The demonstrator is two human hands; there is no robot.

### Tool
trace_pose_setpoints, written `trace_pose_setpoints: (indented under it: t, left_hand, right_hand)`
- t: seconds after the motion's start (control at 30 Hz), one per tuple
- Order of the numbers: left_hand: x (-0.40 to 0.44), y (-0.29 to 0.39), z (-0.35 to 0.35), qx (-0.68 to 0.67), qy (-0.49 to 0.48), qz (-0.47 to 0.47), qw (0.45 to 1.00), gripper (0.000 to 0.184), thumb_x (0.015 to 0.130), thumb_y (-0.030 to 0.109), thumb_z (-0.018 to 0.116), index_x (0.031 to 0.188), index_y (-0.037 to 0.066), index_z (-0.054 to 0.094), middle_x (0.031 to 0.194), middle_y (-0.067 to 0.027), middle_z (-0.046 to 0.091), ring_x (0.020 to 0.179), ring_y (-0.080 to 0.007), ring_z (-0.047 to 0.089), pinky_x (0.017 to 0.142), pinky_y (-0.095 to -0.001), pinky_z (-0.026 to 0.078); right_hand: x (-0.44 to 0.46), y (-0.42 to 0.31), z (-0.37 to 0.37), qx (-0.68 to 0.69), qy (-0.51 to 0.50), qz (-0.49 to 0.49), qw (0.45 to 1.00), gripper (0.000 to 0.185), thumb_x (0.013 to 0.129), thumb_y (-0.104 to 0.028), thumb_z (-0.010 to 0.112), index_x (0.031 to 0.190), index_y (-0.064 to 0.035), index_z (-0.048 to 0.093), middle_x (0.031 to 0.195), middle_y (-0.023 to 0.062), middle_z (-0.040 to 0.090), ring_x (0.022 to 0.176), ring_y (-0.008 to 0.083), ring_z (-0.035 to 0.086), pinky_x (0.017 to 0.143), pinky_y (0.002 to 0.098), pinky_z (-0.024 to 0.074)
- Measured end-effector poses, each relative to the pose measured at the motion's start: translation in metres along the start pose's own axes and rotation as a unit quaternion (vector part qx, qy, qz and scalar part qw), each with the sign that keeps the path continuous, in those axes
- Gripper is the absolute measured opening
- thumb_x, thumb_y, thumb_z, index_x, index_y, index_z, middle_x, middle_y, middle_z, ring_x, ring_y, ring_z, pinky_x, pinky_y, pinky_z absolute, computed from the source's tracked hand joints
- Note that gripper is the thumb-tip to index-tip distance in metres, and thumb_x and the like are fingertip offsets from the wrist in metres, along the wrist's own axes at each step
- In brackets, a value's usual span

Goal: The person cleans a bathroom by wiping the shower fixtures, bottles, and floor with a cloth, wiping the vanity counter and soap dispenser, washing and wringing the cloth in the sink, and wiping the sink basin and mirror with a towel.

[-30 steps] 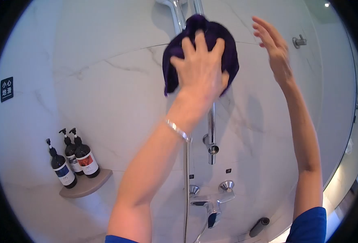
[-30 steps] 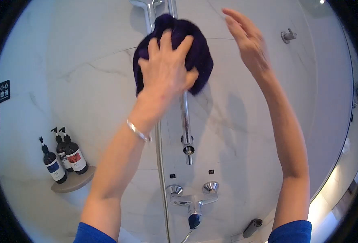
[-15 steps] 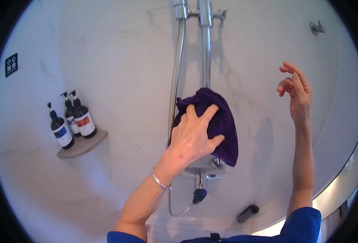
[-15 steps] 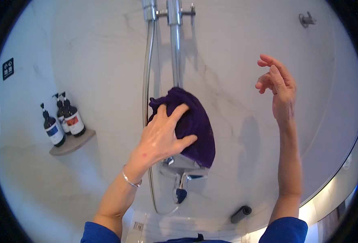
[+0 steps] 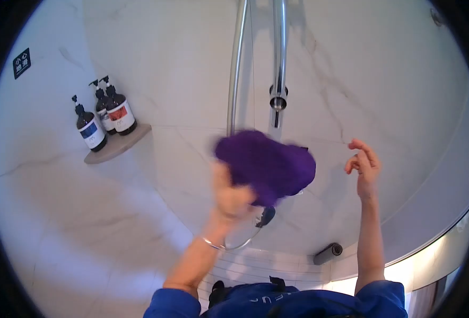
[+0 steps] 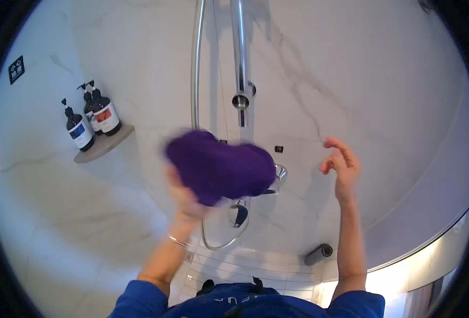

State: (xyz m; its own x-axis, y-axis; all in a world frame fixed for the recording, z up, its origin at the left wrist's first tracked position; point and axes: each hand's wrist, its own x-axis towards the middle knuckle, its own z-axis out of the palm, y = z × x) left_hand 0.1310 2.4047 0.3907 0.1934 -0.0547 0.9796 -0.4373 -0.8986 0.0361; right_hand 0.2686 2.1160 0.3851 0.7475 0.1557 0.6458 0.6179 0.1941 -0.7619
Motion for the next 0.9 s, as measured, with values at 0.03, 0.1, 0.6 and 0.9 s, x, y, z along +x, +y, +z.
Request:
trace_pose_setpoints:
  t: [0.03, 0.1, 0.6, 0.9]
  left_hand:
    - [0.022, -0.020, -0.014, 0.136, 0.019, -0.012, 0.991, 0.043, 0.078, 0.010, 0.065, 0.118, 0.003, 0.053, 0.117, -0.0150, 0.055, 0.109, -0.0275, 0.055, 0.096, -0.0354, 0.041]
    - [0.063, -0.089, 0.001, -0.239, 0.187, -0.070, 0.950, 0.047, 0.080, 0.013, 0.063, 0.124, 0.003, 0.047, 0.119, -0.0134, 0.053, 0.111, -0.0261, 0.052, 0.095, -0.0388, 0.039]
    - [-0.035, -0.091, 0.078, -0.089, -0.296, -0.046, 0.950, 0.030, 0.072, 0.030, 0.070, 0.096, 0.012, 0.067, 0.108, -0.0092, 0.058, 0.097, -0.0283, 0.056, 0.078, -0.0386, 0.046]
    - [0.004, -0.098, 0.079, 0.097, -0.075, 0.026, 0.992, 0.050, 0.058, 0.019, 0.076, 0.107, 0.024, 0.064, 0.112, -0.0128, 0.053, 0.112, -0.0346, 0.043, 0.092, -0.0529, 0.032]
  right_hand:
    - [0.000, 0.002, -0.010, -0.008, 0.020, -0.007, 1.000, 0.029, 0.094, -0.016, 0.045, 0.114, 0.0020, 0.057, 0.102, 0.0116, 0.058, 0.060, 0.0115, 0.056, 0.051, 0.0254, 0.0420]
    - [-0.009, -0.010, -0.026, -0.022, 0.036, -0.031, 0.999, 0.030, 0.093, -0.017, 0.047, 0.114, 0.0024, 0.057, 0.099, 0.0117, 0.059, 0.058, 0.0109, 0.055, 0.051, 0.0250, 0.0416]
    - [-0.051, -0.006, -0.064, -0.051, 0.053, 0.074, 0.995, 0.026, 0.094, -0.017, 0.046, 0.109, 0.0006, 0.059, 0.087, 0.0087, 0.059, 0.056, 0.0119, 0.051, 0.051, 0.0227, 0.0423]
    - [-0.060, 0.017, -0.051, -0.047, 0.002, 0.088, 0.995, 0.024, 0.093, -0.013, 0.048, 0.103, 0.0035, 0.061, 0.080, 0.0098, 0.060, 0.057, 0.0141, 0.054, 0.052, 0.0259, 0.0435]
